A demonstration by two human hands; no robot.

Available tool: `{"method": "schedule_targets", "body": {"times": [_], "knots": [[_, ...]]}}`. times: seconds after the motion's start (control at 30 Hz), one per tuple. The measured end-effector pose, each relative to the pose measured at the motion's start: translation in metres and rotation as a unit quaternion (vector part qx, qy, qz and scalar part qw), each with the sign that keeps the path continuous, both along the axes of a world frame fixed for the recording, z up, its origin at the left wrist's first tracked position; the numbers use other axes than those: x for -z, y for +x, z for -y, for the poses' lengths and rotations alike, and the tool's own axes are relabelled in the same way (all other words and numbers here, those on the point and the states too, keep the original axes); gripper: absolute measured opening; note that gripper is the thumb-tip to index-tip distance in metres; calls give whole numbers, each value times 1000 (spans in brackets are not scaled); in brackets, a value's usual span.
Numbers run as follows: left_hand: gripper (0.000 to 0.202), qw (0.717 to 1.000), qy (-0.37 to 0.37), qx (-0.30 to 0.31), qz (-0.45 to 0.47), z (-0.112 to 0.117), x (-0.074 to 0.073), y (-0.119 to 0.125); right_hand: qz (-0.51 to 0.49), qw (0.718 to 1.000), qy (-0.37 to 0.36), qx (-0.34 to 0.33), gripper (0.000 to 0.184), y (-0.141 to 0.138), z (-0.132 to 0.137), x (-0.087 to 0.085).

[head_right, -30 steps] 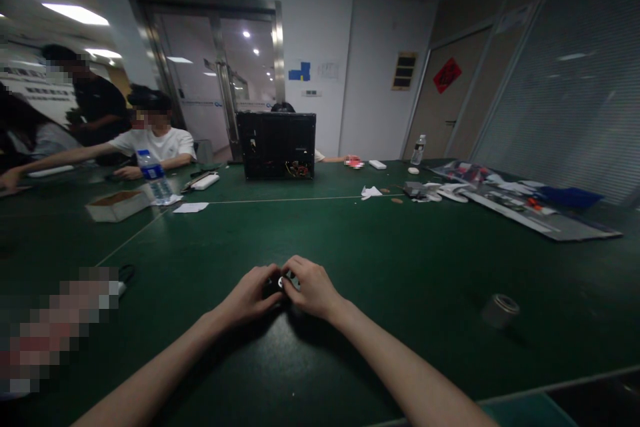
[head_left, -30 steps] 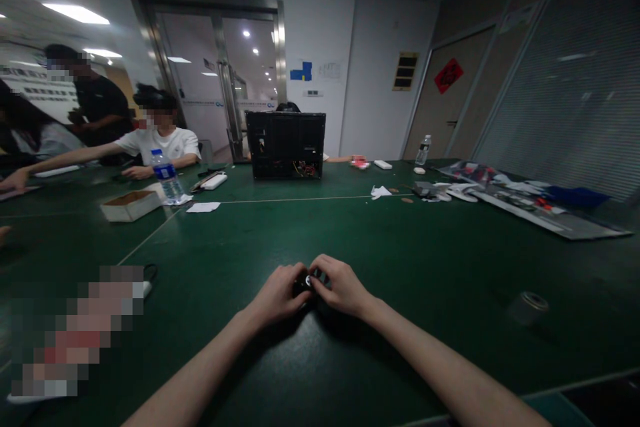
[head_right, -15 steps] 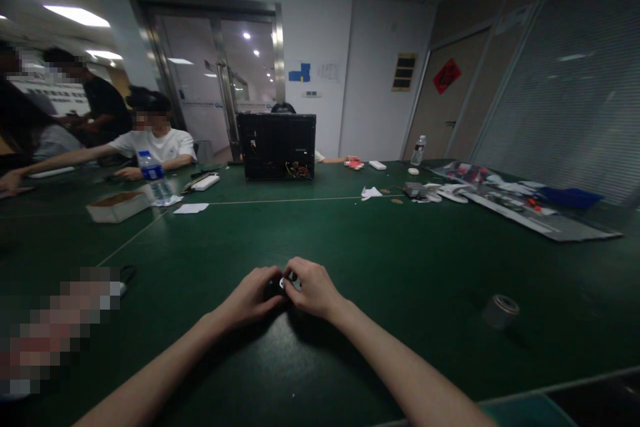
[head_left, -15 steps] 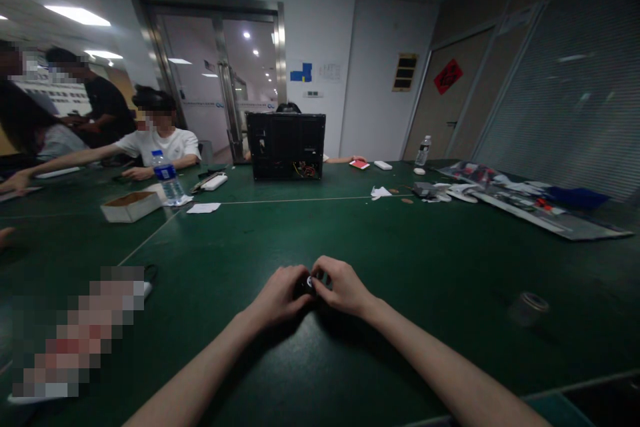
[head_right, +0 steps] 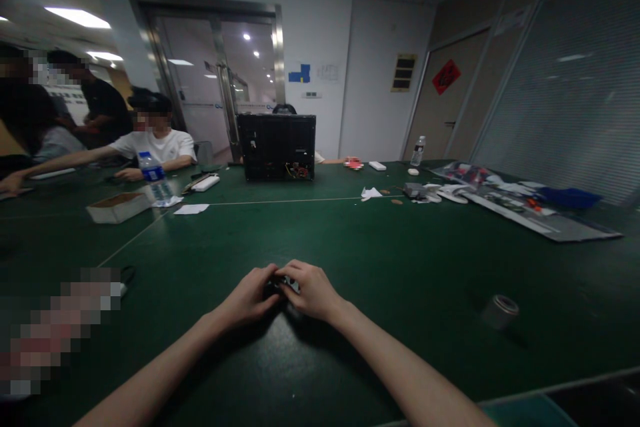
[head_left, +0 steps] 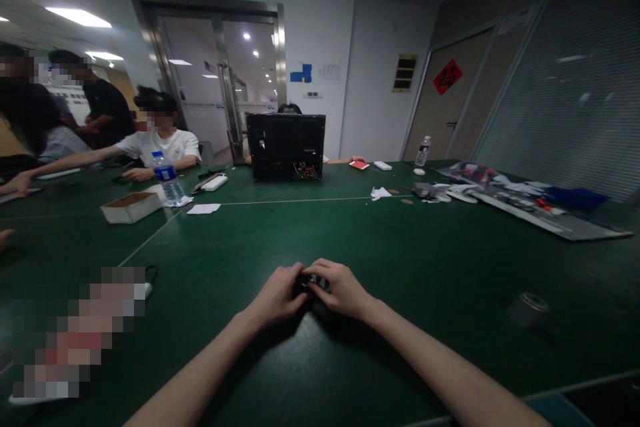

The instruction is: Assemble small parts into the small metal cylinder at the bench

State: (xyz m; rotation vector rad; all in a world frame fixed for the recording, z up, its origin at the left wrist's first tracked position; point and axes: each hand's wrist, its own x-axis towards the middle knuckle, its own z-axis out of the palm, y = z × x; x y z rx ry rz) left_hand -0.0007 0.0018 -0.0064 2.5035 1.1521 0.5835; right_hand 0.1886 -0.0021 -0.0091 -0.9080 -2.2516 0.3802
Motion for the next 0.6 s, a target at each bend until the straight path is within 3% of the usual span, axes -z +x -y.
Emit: {"method": "schedule_targets", "body": {"times": [0.6], "knots": [[29, 997, -44, -11, 67, -2, 6, -1, 24, 999, -20, -10, 43, 0, -2, 2]]}}
